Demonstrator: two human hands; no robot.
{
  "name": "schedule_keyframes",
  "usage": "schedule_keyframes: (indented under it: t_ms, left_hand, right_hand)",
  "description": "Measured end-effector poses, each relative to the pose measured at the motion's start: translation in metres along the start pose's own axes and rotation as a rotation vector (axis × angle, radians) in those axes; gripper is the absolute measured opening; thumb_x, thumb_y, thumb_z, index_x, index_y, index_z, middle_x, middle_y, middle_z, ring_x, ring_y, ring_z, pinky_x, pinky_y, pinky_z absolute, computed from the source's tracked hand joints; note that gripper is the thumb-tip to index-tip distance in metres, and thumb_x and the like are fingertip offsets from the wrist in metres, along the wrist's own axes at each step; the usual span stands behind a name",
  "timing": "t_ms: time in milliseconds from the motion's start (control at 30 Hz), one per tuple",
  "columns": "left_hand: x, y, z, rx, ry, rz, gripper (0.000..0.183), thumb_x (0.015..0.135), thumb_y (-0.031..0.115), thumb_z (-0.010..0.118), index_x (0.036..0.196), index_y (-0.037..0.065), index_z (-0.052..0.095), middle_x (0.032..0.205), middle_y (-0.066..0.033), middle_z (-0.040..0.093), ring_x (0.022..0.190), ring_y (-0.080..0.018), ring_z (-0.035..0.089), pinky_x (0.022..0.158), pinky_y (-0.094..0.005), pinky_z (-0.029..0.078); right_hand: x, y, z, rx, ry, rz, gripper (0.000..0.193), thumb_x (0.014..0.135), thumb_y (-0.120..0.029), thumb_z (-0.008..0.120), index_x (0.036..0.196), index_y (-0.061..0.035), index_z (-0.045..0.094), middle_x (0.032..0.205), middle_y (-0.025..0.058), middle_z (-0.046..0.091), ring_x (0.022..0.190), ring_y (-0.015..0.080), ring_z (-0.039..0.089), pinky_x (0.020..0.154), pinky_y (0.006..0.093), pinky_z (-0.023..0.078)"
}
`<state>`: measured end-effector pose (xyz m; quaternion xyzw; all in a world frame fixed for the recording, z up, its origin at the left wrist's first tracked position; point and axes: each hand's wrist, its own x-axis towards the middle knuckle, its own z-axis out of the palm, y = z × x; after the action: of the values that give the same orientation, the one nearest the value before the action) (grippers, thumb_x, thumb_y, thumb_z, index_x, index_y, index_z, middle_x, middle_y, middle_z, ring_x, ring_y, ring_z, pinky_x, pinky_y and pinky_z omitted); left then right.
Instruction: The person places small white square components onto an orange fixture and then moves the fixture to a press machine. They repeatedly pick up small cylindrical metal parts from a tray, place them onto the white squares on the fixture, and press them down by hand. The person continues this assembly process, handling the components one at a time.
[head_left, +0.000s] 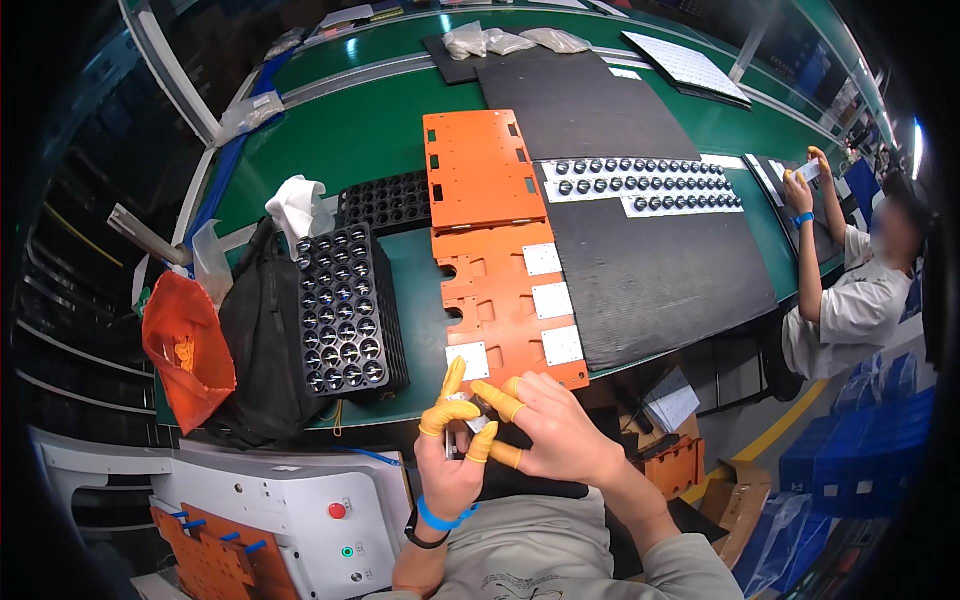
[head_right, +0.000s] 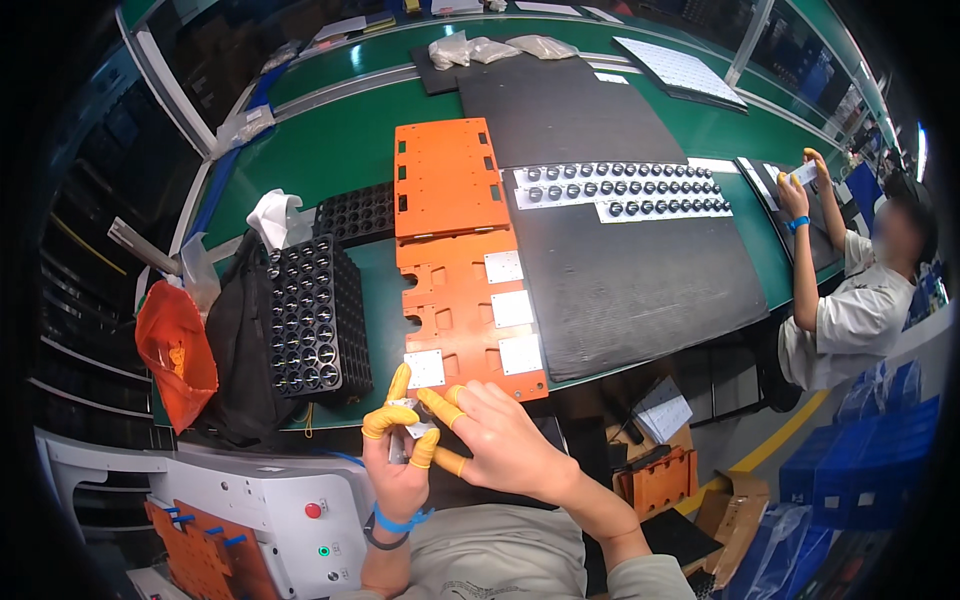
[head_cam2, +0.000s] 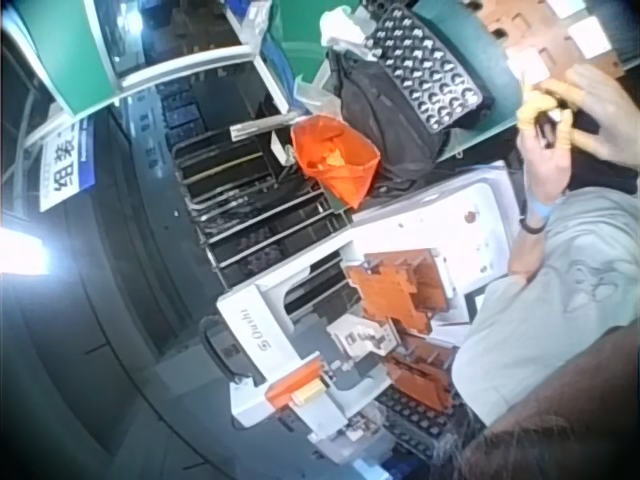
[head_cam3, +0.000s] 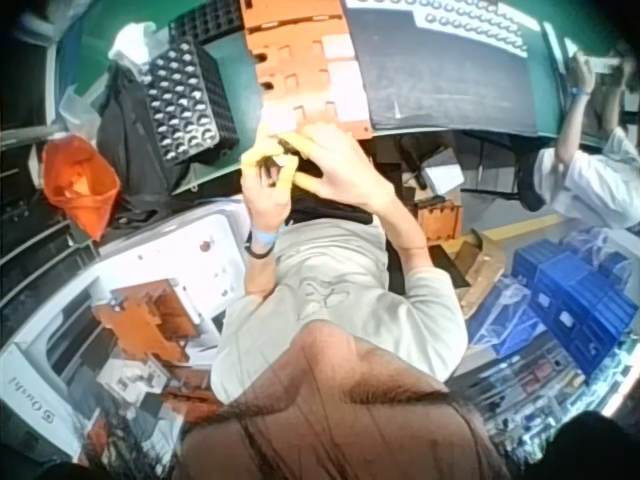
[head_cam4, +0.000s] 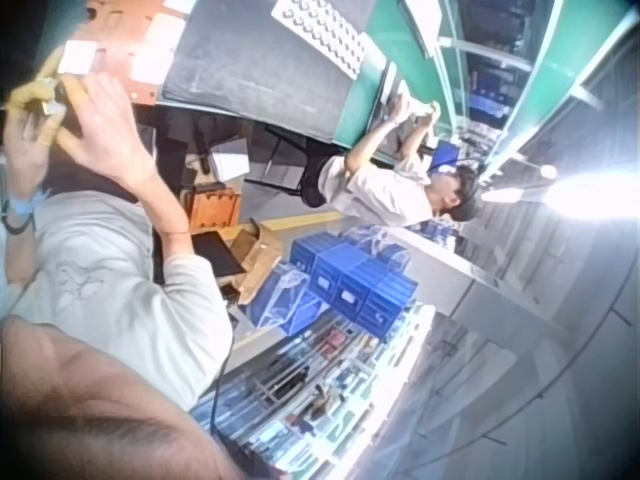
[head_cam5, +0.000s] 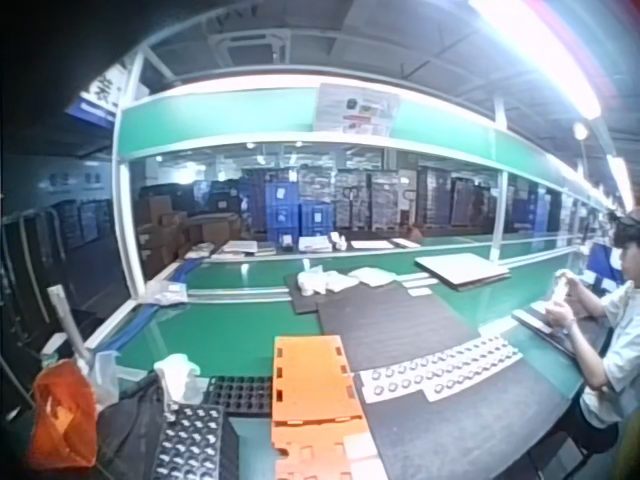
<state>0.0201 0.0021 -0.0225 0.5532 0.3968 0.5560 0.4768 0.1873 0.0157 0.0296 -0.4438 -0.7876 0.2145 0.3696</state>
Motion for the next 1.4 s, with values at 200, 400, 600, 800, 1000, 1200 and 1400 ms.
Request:
schedule_keyframes:
  t_ms: [200, 400, 600, 800, 1000, 1200, 1400]
  left_hand:
    - [0.015, 0.017, 0.019, 0.232, -0.002, 0.079, 0.041, 0.079, 0.001, 0.08, 0.118, 0.004, 0.066, 0.144, -0.0203, 0.058, 0.06, -0.0046, 0.041, 0.054, -0.0189, 0.037]
    - [0.021, 0.028, 0.025, 0.22, -0.129, 0.038, 0.057, 0.08, 0.008, 0.08, 0.134, 0.005, 0.062, 0.146, -0.0155, 0.058, 0.057, -0.0051, 0.039, 0.053, -0.0193, 0.036]
    - [0.024, 0.02, 0.024, 0.157, -0.029, -0.081, 0.056, 0.086, 0.026, 0.082, 0.132, 0.0, 0.063, 0.109, -0.0048, 0.071, 0.063, -0.0036, 0.04, 0.059, -0.0197, 0.037]
    - [0.025, 0.01, 0.032, -0.117, -0.014, -0.247, 0.035, 0.095, 0.024, 0.074, 0.117, -0.002, 0.069, 0.092, 0.0009, 0.065, 0.079, -0.0066, 0.051, 0.073, -0.0216, 0.042]
    - [0.045, 0.016, 0.033, 0.088, 0.106, -0.029, 0.025, 0.096, 0.018, 0.072, 0.101, -0.005, 0.065, 0.095, -0.0064, 0.067, 0.082, -0.0125, 0.058, 0.073, -0.0281, 0.048]
    - [0.071, 0.038, 0.033, 0.625, 0.116, -0.086, 0.02, 0.097, 0.015, 0.067, 0.098, -0.005, 0.064, 0.092, -0.0152, 0.063, 0.078, -0.0288, 0.063, 0.067, -0.0371, 0.05]
    - [0.089, 0.028, 0.029, 0.823, 0.087, -0.085, 0.02, 0.097, 0.015, 0.065, 0.098, -0.005, 0.063, 0.096, -0.0202, 0.064, 0.085, -0.0427, 0.063, 0.073, -0.0474, 0.049]
  right_hand:
    - [-0.009, 0.01, 0.014, -0.219, 0.221, 0.012, 0.048, 0.068, -0.013, 0.082, 0.112, 0.0008, 0.071, 0.083, 0.0089, 0.055, 0.073, 0.0266, 0.053, 0.064, 0.0373, 0.042]
    - [-0.013, 0.026, 0.023, -0.102, 0.431, 0.066, 0.04, 0.067, -0.013, 0.084, 0.104, -0.0013, 0.074, 0.074, 0.0071, 0.053, 0.065, 0.0254, 0.051, 0.06, 0.0375, 0.039]
    - [-0.018, 0.03, 0.018, 0.073, 0.539, 0.102, 0.045, 0.071, -0.014, 0.085, 0.114, -0.0044, 0.076, 0.072, 0.0052, 0.053, 0.066, 0.0216, 0.05, 0.061, 0.0339, 0.039]
    - [-0.021, 0.031, 0.027, 0.144, 0.475, 0.091, 0.046, 0.08, -0.018, 0.079, 0.123, -0.0028, 0.072, 0.086, 0.0098, 0.056, 0.078, 0.0254, 0.054, 0.067, 0.0343, 0.045]
    - [-0.02, 0.04, 0.026, 0.109, 0.35, 0.062, 0.046, 0.089, -0.021, 0.073, 0.126, 0.0046, 0.065, 0.099, 0.0165, 0.058, 0.086, 0.0326, 0.056, 0.077, 0.0405, 0.048]
    - [-0.027, 0.052, 0.033, 0.03, 0.315, 0.095, 0.051, 0.088, -0.019, 0.075, 0.133, 0.0022, 0.061, 0.101, 0.0157, 0.056, 0.09, 0.032, 0.054, 0.079, 0.0398, 0.049]
    - [-0.027, 0.05, 0.027, 0.029, 0.287, 0.115, 0.048, 0.085, -0.013, 0.076, 0.13, -0.0007, 0.065, 0.103, 0.0152, 0.058, 0.09, 0.0306, 0.056, 0.079, 0.0384, 0.05]
